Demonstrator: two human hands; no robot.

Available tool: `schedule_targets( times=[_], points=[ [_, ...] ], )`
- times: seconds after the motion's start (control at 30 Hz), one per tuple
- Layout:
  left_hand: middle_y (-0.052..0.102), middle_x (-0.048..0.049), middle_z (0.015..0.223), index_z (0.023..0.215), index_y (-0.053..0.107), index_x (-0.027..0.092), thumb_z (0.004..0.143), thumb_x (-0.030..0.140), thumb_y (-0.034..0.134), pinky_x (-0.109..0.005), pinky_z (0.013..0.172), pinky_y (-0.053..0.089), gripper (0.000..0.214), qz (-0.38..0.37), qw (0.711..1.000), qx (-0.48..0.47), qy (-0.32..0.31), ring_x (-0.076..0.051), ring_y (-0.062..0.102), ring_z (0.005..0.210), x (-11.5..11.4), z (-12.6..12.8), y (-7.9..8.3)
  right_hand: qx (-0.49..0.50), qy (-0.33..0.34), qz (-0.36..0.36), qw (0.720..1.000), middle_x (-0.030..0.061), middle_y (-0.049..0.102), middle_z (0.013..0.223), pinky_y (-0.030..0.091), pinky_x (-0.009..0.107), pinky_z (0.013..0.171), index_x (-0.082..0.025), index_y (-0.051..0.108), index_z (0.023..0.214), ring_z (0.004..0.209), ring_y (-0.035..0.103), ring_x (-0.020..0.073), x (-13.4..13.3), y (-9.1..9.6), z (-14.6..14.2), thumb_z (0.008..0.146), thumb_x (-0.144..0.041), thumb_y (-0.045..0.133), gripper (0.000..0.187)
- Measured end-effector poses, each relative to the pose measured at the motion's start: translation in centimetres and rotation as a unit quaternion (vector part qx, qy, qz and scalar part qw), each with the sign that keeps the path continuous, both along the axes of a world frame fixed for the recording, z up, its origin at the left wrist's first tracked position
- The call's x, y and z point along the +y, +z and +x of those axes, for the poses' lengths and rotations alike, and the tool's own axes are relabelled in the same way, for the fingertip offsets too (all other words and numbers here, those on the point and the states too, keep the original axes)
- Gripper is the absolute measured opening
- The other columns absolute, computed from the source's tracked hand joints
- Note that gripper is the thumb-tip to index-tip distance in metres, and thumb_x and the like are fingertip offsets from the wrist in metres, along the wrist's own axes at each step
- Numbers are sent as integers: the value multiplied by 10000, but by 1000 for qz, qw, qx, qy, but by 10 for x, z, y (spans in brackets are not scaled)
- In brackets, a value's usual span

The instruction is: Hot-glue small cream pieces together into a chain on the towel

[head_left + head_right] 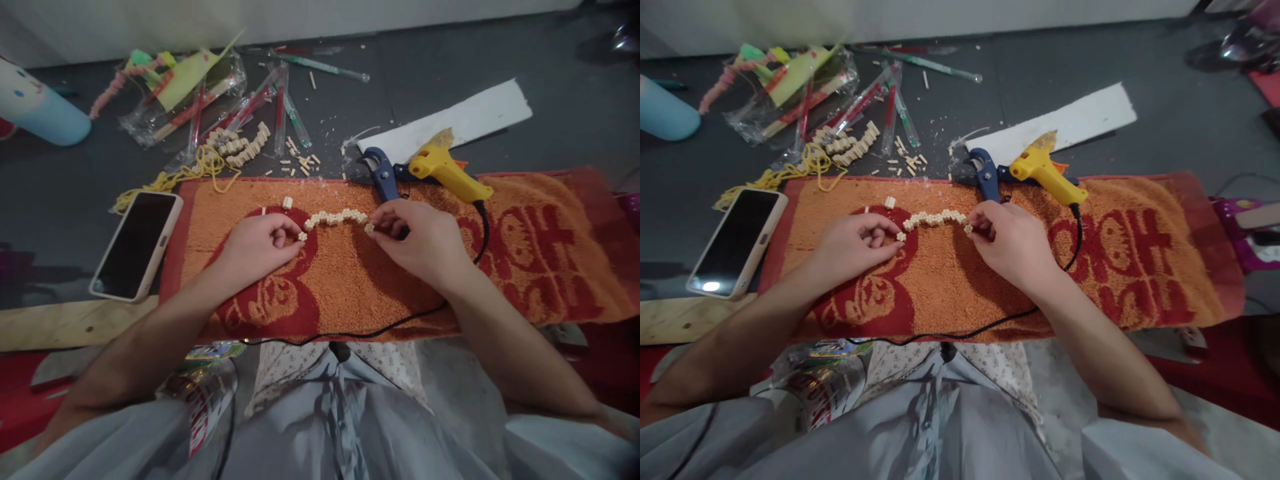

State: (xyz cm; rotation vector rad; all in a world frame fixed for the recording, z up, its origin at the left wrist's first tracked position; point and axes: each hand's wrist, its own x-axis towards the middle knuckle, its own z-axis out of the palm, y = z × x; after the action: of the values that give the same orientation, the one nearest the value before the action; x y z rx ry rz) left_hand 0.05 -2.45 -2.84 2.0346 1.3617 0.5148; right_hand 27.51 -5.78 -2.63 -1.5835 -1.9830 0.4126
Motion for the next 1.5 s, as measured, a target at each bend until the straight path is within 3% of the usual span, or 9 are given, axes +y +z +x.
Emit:
schedule_targets(
  times=[0.13,0.27,0.5,0.67,1.13,1.5],
  points=[
    [539,65,538,818,704,205,737,267,706,-239,484,316,102,14,1000,20,-4,-90,451,470,-1,3,3,-1,3,2,1000,7,710,754,505,326,641,-243,644,859,658,643,191,0,-1,0,753,-169,668,131],
    [588,49,606,809,684,209,743,229,682,-239,536,376,69,87,996,17,-25,-98,499,536,-4,3,7,1,19,14,1000,24,729,792,530,348,671,-240,677,918,694,658,208,0,-2,1,791,-191,655,137],
    [717,-52,1069,901,673,213,803,183,625,-298,866,539,114,224,962,-15,-155,-188,685,984,-5,-4,20,-3,48,48,998,54,743,838,555,393,714,-232,728,1012,763,684,245,0,-2,3,839,-190,625,205],
    [724,-53,1185,902,656,214,821,147,602,-293,850,553,119,217,955,22,-202,-198,701,1039,-6,-5,20,-22,57,55,997,60,747,860,554,388,702,-232,754,994,750,679,239,0,-2,3,861,-195,605,203],
    [726,-53,1203,926,669,196,869,177,565,-278,848,559,120,210,953,81,-204,-190,704,1052,-7,-6,20,-26,66,78,994,64,748,856,539,340,658,-198,760,1008,708,663,207,0,-1,3,875,-196,606,203],
    [714,-64,1201,946,651,191,879,178,584,-290,869,561,96,216,954,54,-203,-192,699,1065,-6,-5,20,-33,65,70,995,62,737,831,537,341,663,-205,755,984,684,643,198,1,-2,3,880,-226,602,186]
  ],
)
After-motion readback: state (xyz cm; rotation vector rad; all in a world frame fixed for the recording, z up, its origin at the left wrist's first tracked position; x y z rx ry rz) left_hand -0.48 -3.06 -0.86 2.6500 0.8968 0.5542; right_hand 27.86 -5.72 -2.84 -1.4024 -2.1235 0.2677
